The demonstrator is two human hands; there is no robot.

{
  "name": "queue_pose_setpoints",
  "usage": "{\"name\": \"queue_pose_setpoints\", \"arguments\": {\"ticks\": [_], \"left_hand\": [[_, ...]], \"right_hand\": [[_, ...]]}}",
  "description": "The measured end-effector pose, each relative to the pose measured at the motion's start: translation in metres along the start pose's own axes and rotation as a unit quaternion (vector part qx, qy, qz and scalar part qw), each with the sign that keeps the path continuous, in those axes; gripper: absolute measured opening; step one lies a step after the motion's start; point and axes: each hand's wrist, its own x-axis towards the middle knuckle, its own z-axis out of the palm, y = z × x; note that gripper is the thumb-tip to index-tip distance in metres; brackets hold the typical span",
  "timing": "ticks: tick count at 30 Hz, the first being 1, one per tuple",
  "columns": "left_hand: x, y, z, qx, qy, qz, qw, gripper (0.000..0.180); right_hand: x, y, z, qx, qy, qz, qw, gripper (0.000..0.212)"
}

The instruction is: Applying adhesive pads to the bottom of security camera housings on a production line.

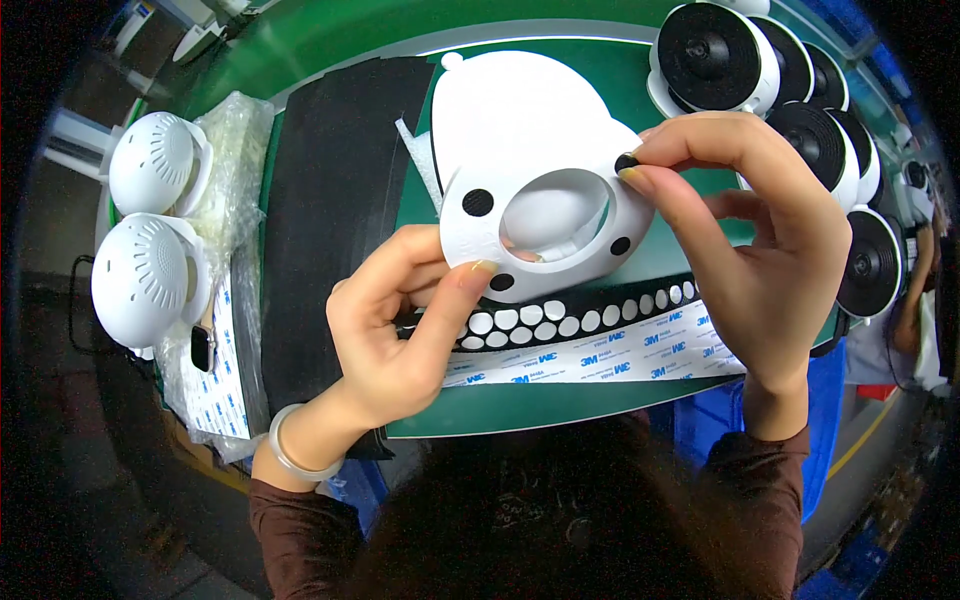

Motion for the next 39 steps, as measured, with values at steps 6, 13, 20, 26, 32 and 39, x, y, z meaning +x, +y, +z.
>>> {"name": "queue_pose_setpoints", "arguments": {"ticks": [6, 13, 20, 26, 32, 39], "left_hand": [[0.000, 0.002, 0.002, 0.032, 0.005, 0.005, 0.999, 0.011], [0.002, 0.008, 0.006, 0.050, 0.029, 0.042, 0.997, 0.009], [0.002, 0.008, 0.007, 0.064, 0.022, 0.031, 0.997, 0.009], [0.001, 0.009, 0.007, 0.085, 0.018, 0.029, 0.996, 0.008], [0.002, 0.008, 0.006, 0.074, 0.033, 0.031, 0.996, 0.007], [0.004, 0.007, 0.006, 0.075, 0.020, 0.036, 0.996, 0.006]], "right_hand": [[-0.002, 0.003, -0.001, 0.020, -0.001, 0.014, 1.000, 0.011], [0.002, 0.002, -0.002, 0.114, -0.038, 0.092, 0.988, 0.007], [-0.007, 0.006, 0.003, 0.016, 0.004, 0.000, 1.000, 0.009], [-0.003, 0.006, -0.001, 0.024, -0.031, 0.010, 0.999, 0.012], [-0.011, -0.009, 0.000, -0.006, -0.054, -0.048, 0.997, 0.007], [-0.005, 0.001, -0.007, 0.186, -0.012, 0.180, 0.966, 0.010]]}}
